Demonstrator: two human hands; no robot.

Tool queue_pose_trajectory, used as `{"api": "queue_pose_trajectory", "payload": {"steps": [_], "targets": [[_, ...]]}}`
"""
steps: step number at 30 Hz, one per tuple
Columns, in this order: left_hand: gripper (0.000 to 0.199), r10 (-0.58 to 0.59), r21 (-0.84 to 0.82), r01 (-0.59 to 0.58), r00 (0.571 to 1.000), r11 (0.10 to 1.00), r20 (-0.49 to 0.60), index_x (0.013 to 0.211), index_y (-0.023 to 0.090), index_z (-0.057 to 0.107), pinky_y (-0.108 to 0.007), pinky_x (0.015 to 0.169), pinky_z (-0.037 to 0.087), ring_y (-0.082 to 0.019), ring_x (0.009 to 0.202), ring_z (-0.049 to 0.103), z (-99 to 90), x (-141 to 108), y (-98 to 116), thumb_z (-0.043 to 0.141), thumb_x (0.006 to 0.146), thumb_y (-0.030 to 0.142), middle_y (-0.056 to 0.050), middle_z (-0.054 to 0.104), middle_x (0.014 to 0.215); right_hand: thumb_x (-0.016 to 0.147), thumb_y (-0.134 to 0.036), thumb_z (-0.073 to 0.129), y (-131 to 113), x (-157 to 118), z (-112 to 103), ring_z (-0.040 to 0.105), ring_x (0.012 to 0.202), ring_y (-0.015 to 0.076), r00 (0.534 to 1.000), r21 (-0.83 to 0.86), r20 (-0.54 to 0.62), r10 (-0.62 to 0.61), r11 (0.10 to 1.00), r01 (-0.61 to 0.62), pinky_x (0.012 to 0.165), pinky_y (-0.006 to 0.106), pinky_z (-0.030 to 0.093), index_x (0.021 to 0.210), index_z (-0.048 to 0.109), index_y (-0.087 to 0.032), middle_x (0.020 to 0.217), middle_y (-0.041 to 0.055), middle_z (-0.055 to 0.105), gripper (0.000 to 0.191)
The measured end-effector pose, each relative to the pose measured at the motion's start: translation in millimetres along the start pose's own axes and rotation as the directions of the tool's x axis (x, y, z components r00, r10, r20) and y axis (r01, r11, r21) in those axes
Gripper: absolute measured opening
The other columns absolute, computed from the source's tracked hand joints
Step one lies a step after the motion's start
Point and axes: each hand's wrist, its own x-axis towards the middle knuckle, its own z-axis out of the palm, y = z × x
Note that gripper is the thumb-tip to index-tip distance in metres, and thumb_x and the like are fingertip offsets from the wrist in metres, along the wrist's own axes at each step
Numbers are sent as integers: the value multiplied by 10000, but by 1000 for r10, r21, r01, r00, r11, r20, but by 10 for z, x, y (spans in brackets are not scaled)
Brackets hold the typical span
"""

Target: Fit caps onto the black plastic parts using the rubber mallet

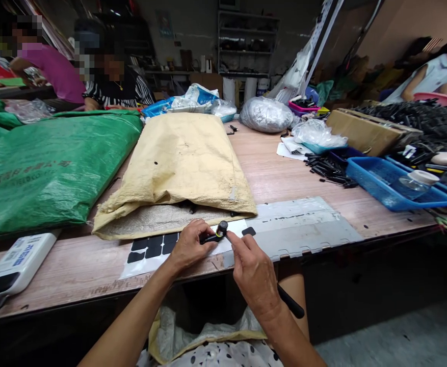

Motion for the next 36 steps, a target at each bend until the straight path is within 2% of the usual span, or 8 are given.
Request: {"api": "queue_pose_trajectory", "payload": {"steps": [6,11,18,23,25,31,33,36], "targets": [[163,17,-17,-17,1000,1000,11,792,204,675,-330,783,437,-204,853,567,-32,-9,29,692,673,93,-15,653,812,1016,-183,398,8,-25,13,628,756,157,1000,-48,-11,-16,999,16,701,261,489,1358,627,-254,850,42,622,418],[140,1,-26,-1,1000,1000,22,732,203,634,-325,755,422,-197,814,553,-31,1,9,708,668,104,-3,628,770,1015,-188,420,-66,4,-55,633,761,150,1000,-35,-7,-14,999,13,692,248,485,1348,640,-279,857,37,618,409],[176,2,-43,-1,1000,999,30,685,194,580,-313,734,398,-186,796,540,-37,24,1,729,666,101,6,605,748,982,-118,471,-228,-4,-75,637,842,153,985,106,-157,-78,990,95,776,266,518,1388,612,-297,947,53,635,465],[223,-11,-20,11,1000,1000,29,636,196,532,-306,707,385,-174,751,518,-51,23,33,725,662,88,16,566,701,988,-107,420,-173,-59,27,629,769,147,998,-9,7,-67,998,67,706,244,493,1360,632,-282,864,38,618,463],[209,-8,-37,9,1000,999,23,652,195,554,-305,713,389,-172,749,520,-51,21,32,724,650,73,16,581,709,994,-124,416,-138,-47,6,633,770,149,999,-32,32,-39,999,40,698,242,489,1352,636,-286,861,35,618,451],[159,-23,-70,25,999,997,29,703,190,633,-311,749,408,-187,801,550,-33,21,5,711,650,63,4,628,741,1000,-145,456,-136,33,-141,649,868,163,985,51,-167,-35,998,44,811,275,508,1378,617,-279,967,58,648,432],[159,-17,-69,18,1000,997,23,695,189,627,-311,749,407,-185,793,547,-25,20,0,707,645,62,7,620,736,996,-133,443,-140,22,-133,646,846,165,991,13,-130,-29,999,31,785,273,499,1374,622,-282,943,55,641,444],[160,-11,-67,12,1000,998,7,690,187,624,-310,745,404,-181,777,541,-11,15,-6,709,633,64,8,610,730,986,-124,438,-122,-9,-99,628,766,161,1000,-90,20,24,996,-22,684,264,457,1334,655,-294,867,35,613,443]]}}
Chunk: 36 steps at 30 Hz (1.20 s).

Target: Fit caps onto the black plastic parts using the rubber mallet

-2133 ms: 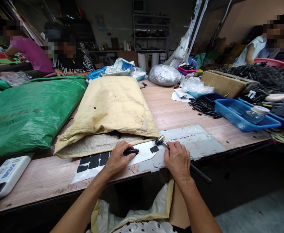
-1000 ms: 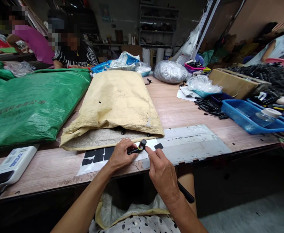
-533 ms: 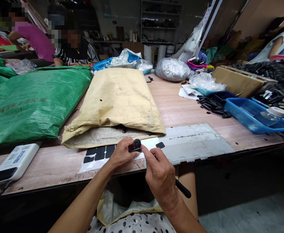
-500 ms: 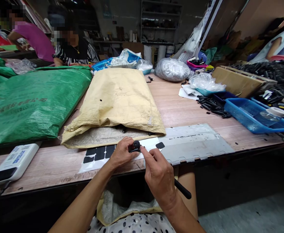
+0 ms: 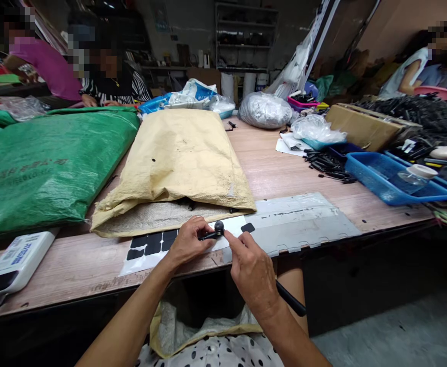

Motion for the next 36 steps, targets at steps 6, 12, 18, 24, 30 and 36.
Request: {"api": "queue_pose_trajectory", "payload": {"steps": [6,12,18,24,30,36], "targets": [[132,5,4,-5,1000,1000,12,711,184,651,-315,754,406,-187,787,541,-4,4,-11,705,645,83,1,621,738,1003,-174,456,47,47,-54,639,811,160,998,54,11,60,997,-61,713,265,443,1329,653,-317,891,22,634,406],[88,-9,-13,10,1000,1000,28,737,186,692,-329,770,406,-197,809,549,-26,12,-5,708,689,114,-6,647,750,996,-211,508,288,114,-157,650,862,170,977,-54,-130,167,983,-175,711,287,416,1298,672,-315,974,18,679,359],[67,-26,-45,28,998,999,53,793,178,737,-333,758,392,-205,814,549,-36,19,-32,733,727,176,-20,670,771,947,-157,566,719,49,-42,608,819,183,965,-283,-152,215,926,-250,693,317,377,1202,718,-271,936,28,671,318],[107,-17,-63,23,996,998,91,807,179,760,-339,749,374,-210,806,538,-70,23,-12,687,801,257,-31,660,751,953,-139,549,774,40,88,544,822,211,963,-345,-224,150,912,-222,712,345,355,1172,738,-256,928,66,668,312],[167,-5,-72,12,995,997,101,822,187,750,-350,792,381,-218,857,550,-80,13,2,619,857,284,-39,668,798,937,-156,577,763,49,94,507,992,289,957,-355,-260,126,910,-216,754,380,380,1119,761,-261,958,86,683,279],[187,9,-50,-2,992,999,126,852,197,748,-355,805,381,-217,867,549,-87,11,-8,597,888,301,-36,668,821,934,-259,621,525,186,29,525,1028,276,987,-128,-160,17,991,-38,887,416,439,1264,670,-227,1056,90,668,335]]}}
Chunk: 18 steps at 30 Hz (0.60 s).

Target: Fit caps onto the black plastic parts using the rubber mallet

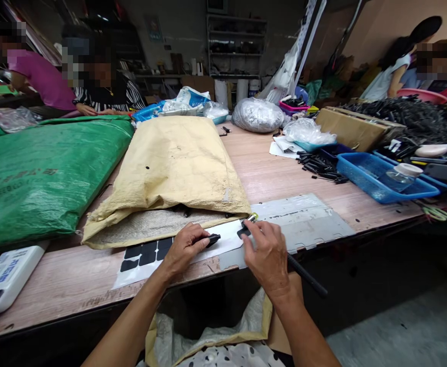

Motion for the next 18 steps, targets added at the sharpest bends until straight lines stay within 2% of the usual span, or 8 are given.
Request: {"api": "queue_pose_trajectory", "payload": {"steps": [3,7,11,15,18], "targets": [[194,28,13,-28,999,1000,17,891,201,754,-362,821,380,-219,884,553,-3,-11,0,591,903,305,-36,670,844,892,-340,700,-192,98,14,540,1006,254,968,229,195,-157,967,110,911,400,452,1303,613,-213,1043,73,673,439],[196,65,57,-68,997,996,46,925,214,757,-373,846,378,-217,907,574,6,-30,-8,580,922,298,-38,680,886,903,-380,691,-331,180,93,531,996,254,913,244,338,-229,958,150,896,397,435,1057,677,-219,986,68,663,223],[195,86,103,-93,994,990,70,953,226,764,-387,865,377,-222,931,584,15,-37,-14,580,929,288,-45,700,931,944,-363,633,-326,204,146,514,966,239,877,221,384,-288,951,216,867,384,408,972,665,-215,953,68,639,154],[174,114,149,-126,990,981,86,939,224,771,-398,862,382,-231,927,577,21,-39,-25,606,916,272,-52,714,940,930,-386,645,-309,207,162,494,921,226,862,235,368,-349,932,276,843,382,383,945,646,-207,925,61,622,179],[166,126,177,-140,988,974,89,930,224,773,-403,856,385,-233,919,575,26,-47,-33,611,910,252,-52,715,922,948,-325,613,-315,202,183,480,905,214,848,277,367,-382,915,293,828,372,378,928,634,-202,910,54,609,127]]}}
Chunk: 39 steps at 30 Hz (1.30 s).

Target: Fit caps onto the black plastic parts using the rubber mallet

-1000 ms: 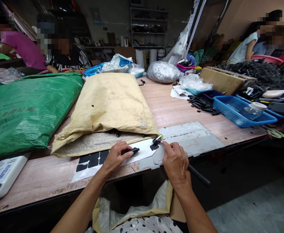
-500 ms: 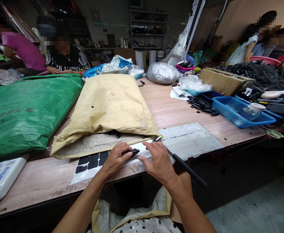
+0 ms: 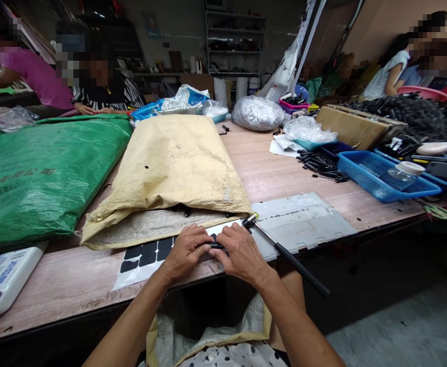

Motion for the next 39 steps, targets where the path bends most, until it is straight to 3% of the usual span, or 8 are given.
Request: {"api": "queue_pose_trajectory", "payload": {"steps": [11,18,23,33,39], "targets": [[166,14,26,-15,1000,1000,22,901,206,786,-415,870,380,-232,892,566,-15,-11,14,623,900,233,-52,698,866,901,-249,631,2,0,142,455,876,209,997,63,-67,-41,997,46,808,372,357,817,591,-189,854,43,594,111],[186,-9,-51,9,1000,999,14,958,231,791,-400,876,387,-235,920,563,-26,8,3,613,915,260,-49,707,915,887,-383,702,28,-92,-25,517,900,213,995,107,-93,37,994,-27,807,360,382,927,633,-210,917,48,632,190],[186,-17,-67,17,1000,998,2,949,237,792,-398,866,389,-239,923,565,-18,7,4,612,915,265,-51,701,899,926,-234,621,74,-148,-124,543,875,200,990,203,-130,49,979,-22,796,346,406,913,606,-215,899,43,631,27],[171,11,-19,-11,1000,1000,-24,921,216,783,-402,858,405,-237,901,563,10,2,-13,613,898,215,-60,689,894,958,-165,517,64,-132,20,518,853,202,987,236,-155,32,972,6,767,344,406,876,583,-209,852,45,592,115],[161,0,-44,-2,999,999,-42,926,229,770,-406,871,407,-242,928,572,4,0,27,619,882,194,-56,693,922,938,-181,543,95,-156,18,539,867,202,983,270,-173,60,963,-11,781,350,421,900,580,-216,873,44,603,64]]}}
